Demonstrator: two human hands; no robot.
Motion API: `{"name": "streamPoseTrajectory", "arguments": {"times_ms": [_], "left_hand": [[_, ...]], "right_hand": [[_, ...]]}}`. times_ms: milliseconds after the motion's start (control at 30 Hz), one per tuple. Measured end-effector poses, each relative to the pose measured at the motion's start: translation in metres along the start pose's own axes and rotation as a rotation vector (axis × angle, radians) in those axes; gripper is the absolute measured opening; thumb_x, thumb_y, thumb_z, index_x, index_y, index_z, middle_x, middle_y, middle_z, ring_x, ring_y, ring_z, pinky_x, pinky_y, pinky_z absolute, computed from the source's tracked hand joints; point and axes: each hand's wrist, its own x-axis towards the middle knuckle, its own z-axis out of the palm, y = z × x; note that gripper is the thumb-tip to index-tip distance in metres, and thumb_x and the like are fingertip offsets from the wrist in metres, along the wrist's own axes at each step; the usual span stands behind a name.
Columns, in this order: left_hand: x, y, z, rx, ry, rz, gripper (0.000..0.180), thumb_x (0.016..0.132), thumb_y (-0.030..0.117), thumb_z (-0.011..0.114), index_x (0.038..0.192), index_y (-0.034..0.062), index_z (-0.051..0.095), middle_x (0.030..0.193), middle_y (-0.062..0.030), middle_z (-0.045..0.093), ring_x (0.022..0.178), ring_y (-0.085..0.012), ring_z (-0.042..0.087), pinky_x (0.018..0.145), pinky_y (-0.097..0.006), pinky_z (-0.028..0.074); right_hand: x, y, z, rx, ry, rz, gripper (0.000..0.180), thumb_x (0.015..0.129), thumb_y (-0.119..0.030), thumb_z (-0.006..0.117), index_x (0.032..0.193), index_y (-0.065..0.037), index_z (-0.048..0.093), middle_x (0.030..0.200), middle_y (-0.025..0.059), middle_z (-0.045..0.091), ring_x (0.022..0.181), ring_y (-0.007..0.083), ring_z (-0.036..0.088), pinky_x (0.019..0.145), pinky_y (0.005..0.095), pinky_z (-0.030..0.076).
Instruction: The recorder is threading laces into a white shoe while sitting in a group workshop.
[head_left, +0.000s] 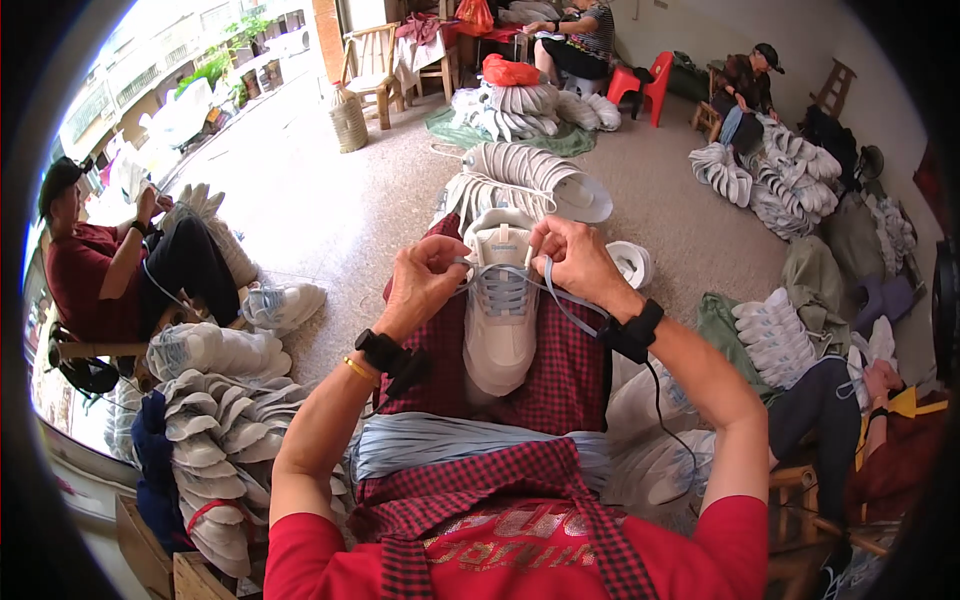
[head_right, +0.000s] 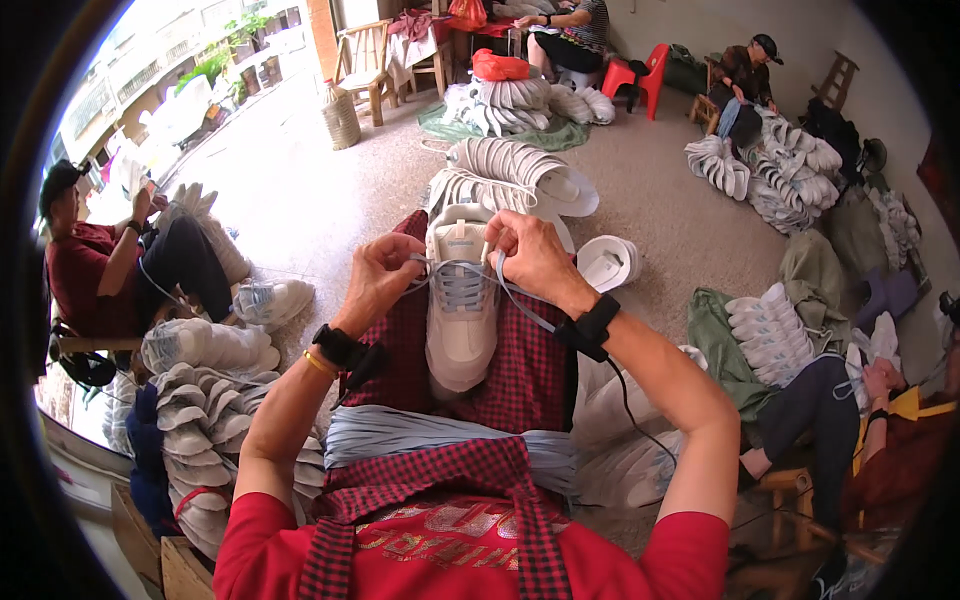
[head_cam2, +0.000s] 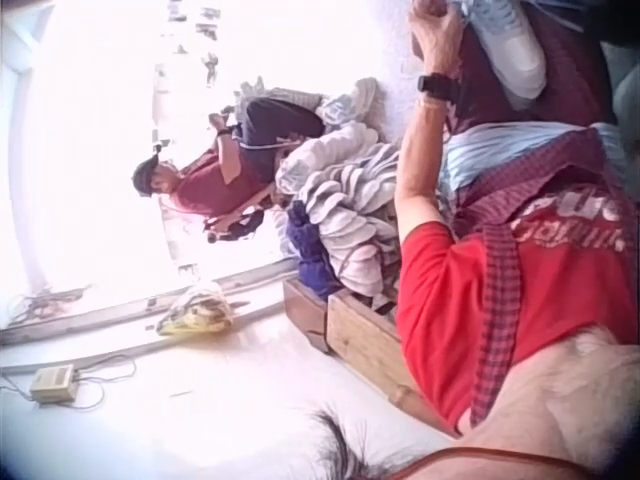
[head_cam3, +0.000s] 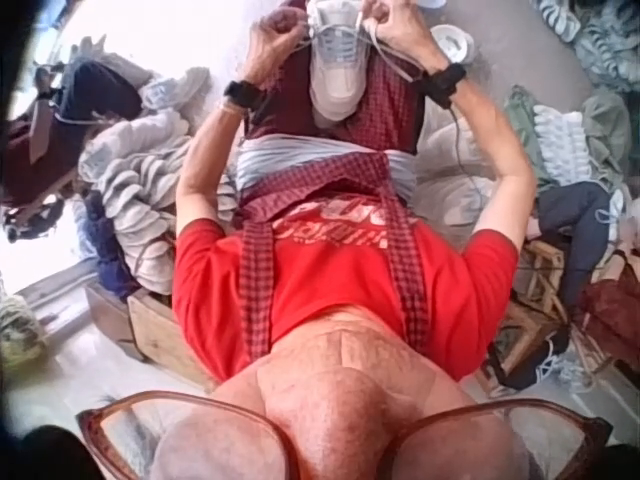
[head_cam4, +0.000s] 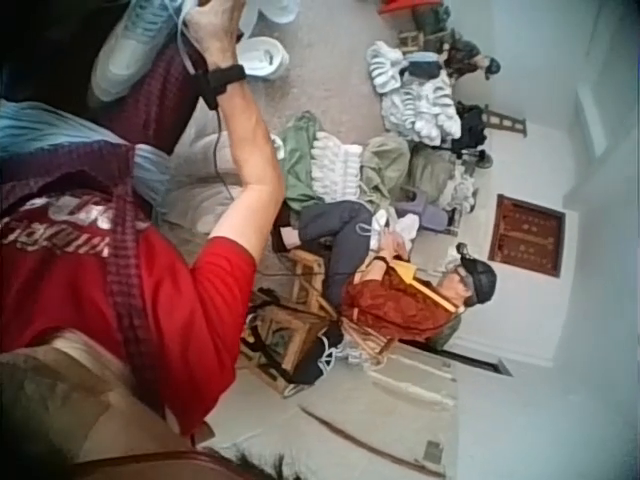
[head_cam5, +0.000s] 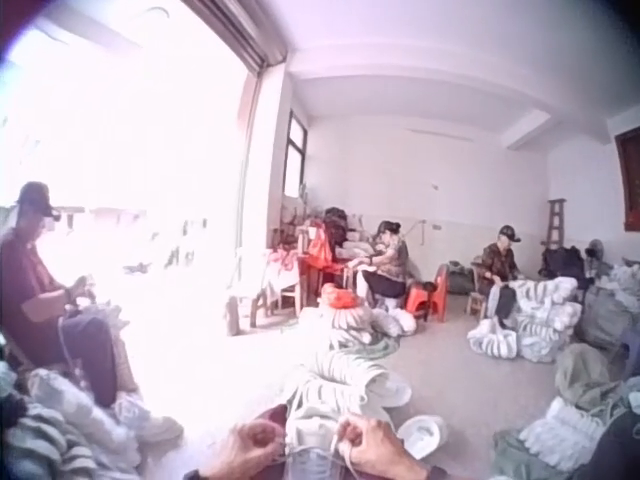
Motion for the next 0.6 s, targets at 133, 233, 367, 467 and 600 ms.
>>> {"name": "streamPoseTrajectory", "arguments": {"times_ms": [133,233,367,467,600], "left_hand": [[0.001,0.013,0.002,0.151,-0.018,0.016,0.015,0.078,0.002,0.064,0.091,0.0019,0.07,0.068,0.0011,0.062,0.063,-0.0052,0.055,0.056,-0.025,0.045],[0.005,0.018,0.01,0.286,-0.043,0.092,0.017,0.077,0.001,0.064,0.093,0.0019,0.068,0.068,-0.0009,0.061,0.063,-0.0079,0.057,0.06,-0.026,0.047],[0.013,0.024,0.008,0.343,-0.193,0.154,0.029,0.076,-0.001,0.062,0.105,0.0039,0.066,0.066,-0.0037,0.059,0.063,-0.0119,0.059,0.062,-0.029,0.05],[0.032,0.021,-0.011,0.555,-0.403,0.45,0.028,0.08,-0.003,0.062,0.107,0.0046,0.064,0.075,-0.0088,0.06,0.072,-0.0222,0.064,0.065,-0.036,0.052],[0.056,0.047,-0.021,0.887,-0.708,0.807,0.017,0.083,0.004,0.067,0.099,0.0056,0.061,0.096,-0.0104,0.054,0.087,-0.029,0.06,0.076,-0.042,0.051]], "right_hand": [[0.0,-0.002,-0.002,0.034,-0.036,0.046,0.016,0.081,-0.001,0.065,0.097,-0.001,0.064,0.074,0.0018,0.066,0.069,0.0075,0.063,0.065,0.0257,0.053],[0.003,-0.003,-0.005,-0.007,-0.078,0.021,0.021,0.081,0.0,0.065,0.102,-0.002,0.066,0.074,0.0022,0.066,0.069,0.0083,0.063,0.066,0.0261,0.053],[0.008,-0.005,-0.021,-0.174,-0.202,-0.135,0.029,0.079,0.004,0.065,0.107,-0.001,0.068,0.077,0.009,0.069,0.073,0.0176,0.068,0.071,0.0302,0.054],[0.018,-0.01,-0.021,-0.398,-0.213,-0.314,0.02,0.076,0.003,0.065,0.095,-0.002,0.068,0.082,0.0144,0.067,0.08,0.03,0.069,0.074,0.0387,0.054],[0.028,-0.023,-0.022,-0.775,-0.287,-0.549,0.009,0.079,-0.001,0.062,0.085,-0.004,0.068,0.099,0.0136,0.057,0.101,0.0315,0.061,0.078,0.0426,0.054]]}}
